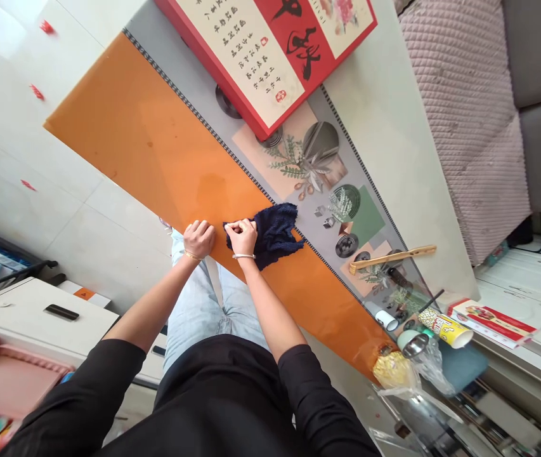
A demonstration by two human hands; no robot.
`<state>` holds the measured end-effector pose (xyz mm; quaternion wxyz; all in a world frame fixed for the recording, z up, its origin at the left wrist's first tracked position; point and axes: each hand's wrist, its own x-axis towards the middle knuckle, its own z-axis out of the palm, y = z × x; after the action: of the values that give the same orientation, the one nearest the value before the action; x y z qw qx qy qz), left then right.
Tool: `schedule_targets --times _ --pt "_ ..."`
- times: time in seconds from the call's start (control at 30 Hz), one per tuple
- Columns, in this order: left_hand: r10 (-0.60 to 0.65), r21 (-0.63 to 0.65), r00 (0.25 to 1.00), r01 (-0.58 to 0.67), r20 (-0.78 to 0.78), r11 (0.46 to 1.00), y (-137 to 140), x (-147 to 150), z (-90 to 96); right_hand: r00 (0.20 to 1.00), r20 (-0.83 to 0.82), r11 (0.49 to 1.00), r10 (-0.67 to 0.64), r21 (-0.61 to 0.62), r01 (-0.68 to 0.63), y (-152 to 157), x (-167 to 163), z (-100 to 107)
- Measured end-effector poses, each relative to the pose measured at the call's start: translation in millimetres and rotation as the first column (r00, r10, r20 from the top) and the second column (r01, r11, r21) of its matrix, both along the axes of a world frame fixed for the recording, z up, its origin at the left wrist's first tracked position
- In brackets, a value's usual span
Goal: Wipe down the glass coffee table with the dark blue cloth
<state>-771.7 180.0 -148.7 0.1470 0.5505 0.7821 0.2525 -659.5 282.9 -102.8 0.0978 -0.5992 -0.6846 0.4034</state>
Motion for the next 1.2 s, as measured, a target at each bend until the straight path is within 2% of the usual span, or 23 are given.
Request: schedule_targets --times 0.13,0.27,0.67,0.8,0.97,1.1,1.2 --pt "-0.001 -0.009 1.000 0.001 0.014 1.000 0.3 -0.1 0.7 0.999 0.025 0.999 -0.037 0.011 0.037 -0.2 -2.1 0.4" --pt "-0.004 0.003 1.000 0.004 0.007 1.000 0.3 -0.3 -0.1 1.000 0.004 1.000 0.007 -0.005 -0.007 0.3 -3.4 0.5" --pt "-0.013 0.006 1.000 0.014 -0.016 1.000 0.3 -0.7 -2.7 0.996 0.032 0.997 -0.081 -0.001 0.082 1.3 -3.5 0.5" --pt "-0.015 0.000 1.000 0.015 -0.008 1.000 0.2 -0.2 -3.2 0.999 -0.005 0.999 -0.034 -0.008 0.034 2.4 -2.5 0.2" --pt "0.011 0.008 1.000 -0.011 0.020 1.000 0.9 0.2 -2.3 0.997 0.013 0.997 -0.074 -0.003 0.074 2.7 -0.1 0.3" --pt "0.031 0.004 0.998 -0.031 0.063 1.000 1.6 -0.3 -0.9 1.000 0.005 1.000 -0.006 -0.013 0.006 3.0 -0.7 0.9" --pt "0.016 0.005 1.000 -0.016 0.023 1.000 1.6 -0.4 0.0 0.998 0.049 1.000 -0.025 -0.006 0.026 2.8 -1.9 1.4"
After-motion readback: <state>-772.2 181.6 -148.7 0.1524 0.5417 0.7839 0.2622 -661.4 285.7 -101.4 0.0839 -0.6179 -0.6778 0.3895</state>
